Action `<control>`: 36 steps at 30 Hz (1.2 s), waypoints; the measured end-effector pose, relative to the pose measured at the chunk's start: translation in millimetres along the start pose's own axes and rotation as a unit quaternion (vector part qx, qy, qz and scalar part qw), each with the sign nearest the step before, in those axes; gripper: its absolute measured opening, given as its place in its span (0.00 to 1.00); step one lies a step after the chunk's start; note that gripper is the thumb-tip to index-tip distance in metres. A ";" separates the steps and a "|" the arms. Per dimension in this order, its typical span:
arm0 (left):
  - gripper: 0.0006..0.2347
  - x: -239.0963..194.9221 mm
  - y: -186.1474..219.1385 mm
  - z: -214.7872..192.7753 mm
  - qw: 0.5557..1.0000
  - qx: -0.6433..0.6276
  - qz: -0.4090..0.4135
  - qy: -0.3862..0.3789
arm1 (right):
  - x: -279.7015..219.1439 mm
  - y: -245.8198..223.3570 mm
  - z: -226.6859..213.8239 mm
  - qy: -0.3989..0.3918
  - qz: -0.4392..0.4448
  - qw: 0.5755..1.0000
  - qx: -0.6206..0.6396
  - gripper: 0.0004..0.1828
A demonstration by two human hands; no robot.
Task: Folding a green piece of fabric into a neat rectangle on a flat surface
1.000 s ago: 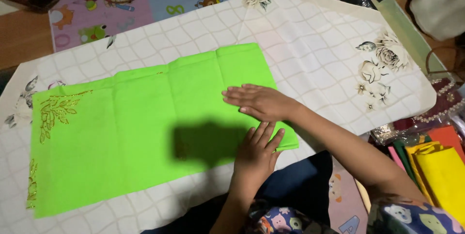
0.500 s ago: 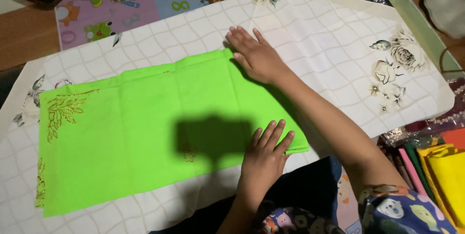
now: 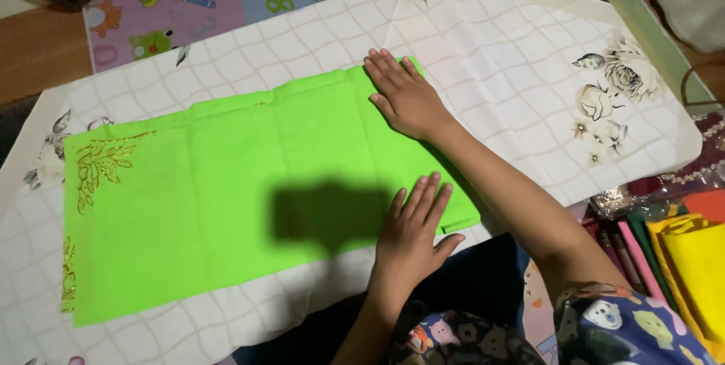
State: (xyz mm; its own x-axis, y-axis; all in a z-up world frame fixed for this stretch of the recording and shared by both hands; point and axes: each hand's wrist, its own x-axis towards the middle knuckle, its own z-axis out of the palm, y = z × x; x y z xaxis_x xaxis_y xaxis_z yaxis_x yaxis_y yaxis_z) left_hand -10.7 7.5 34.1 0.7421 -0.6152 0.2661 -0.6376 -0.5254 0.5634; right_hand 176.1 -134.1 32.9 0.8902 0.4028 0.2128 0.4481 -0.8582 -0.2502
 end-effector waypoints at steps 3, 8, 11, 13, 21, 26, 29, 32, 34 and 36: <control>0.47 -2.8 -8.6 21.3 0.992 0.075 -0.035 0.100 | -46.2 -24.4 -13.4 -0.062 0.008 0.998 0.002 0.35; 0.46 -2.9 -16.2 41.6 0.947 0.192 -0.009 0.259 | -141.8 -51.2 -47.3 -0.149 -0.036 0.975 0.164 0.28; 0.50 -1.7 -8.3 23.6 0.968 0.177 -0.026 0.179 | -155.4 -54.4 -70.6 -0.023 0.037 0.962 0.271 0.18; 0.44 -0.6 -0.5 12.2 0.973 0.163 -0.019 0.161 | -160.9 -37.1 -58.4 0.014 0.150 0.957 0.250 0.19; 0.32 -10.7 11.3 5.6 0.981 0.143 -0.016 0.130 | -141.2 -24.4 -77.1 -0.023 0.419 0.807 0.416 0.32; 0.35 -9.3 17.6 -0.9 0.985 0.150 -0.045 0.076 | -133.2 -4.7 -62.6 -0.026 0.449 0.710 0.542 0.32; 0.37 -9.4 18.1 -1.2 0.984 0.137 -0.058 0.097 | -122.5 -13.0 -65.5 -0.040 0.460 0.672 0.579 0.28; 0.33 -12.0 12.2 7.4 0.980 0.074 -0.092 0.161 | -121.2 -12.5 -51.2 -0.021 0.429 0.673 0.602 0.28; 0.33 -12.2 17.2 -3.4 0.978 0.041 -0.092 0.182 | -106.7 -49.8 -82.4 -0.024 0.418 0.685 0.596 0.27; 0.33 -13.1 19.0 -10.2 0.975 0.007 -0.094 0.202 | -97.3 -76.2 -96.7 -0.028 0.408 0.696 0.590 0.27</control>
State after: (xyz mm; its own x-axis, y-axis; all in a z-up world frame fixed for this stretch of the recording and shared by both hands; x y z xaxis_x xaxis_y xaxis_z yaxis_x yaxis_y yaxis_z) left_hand -30.4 11.6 49.4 0.8649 -0.2280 0.4471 -0.4837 -0.6161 0.6216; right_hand 47.5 -138.7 122.6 0.8745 -0.0258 -0.4843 -0.4833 0.0378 -0.8747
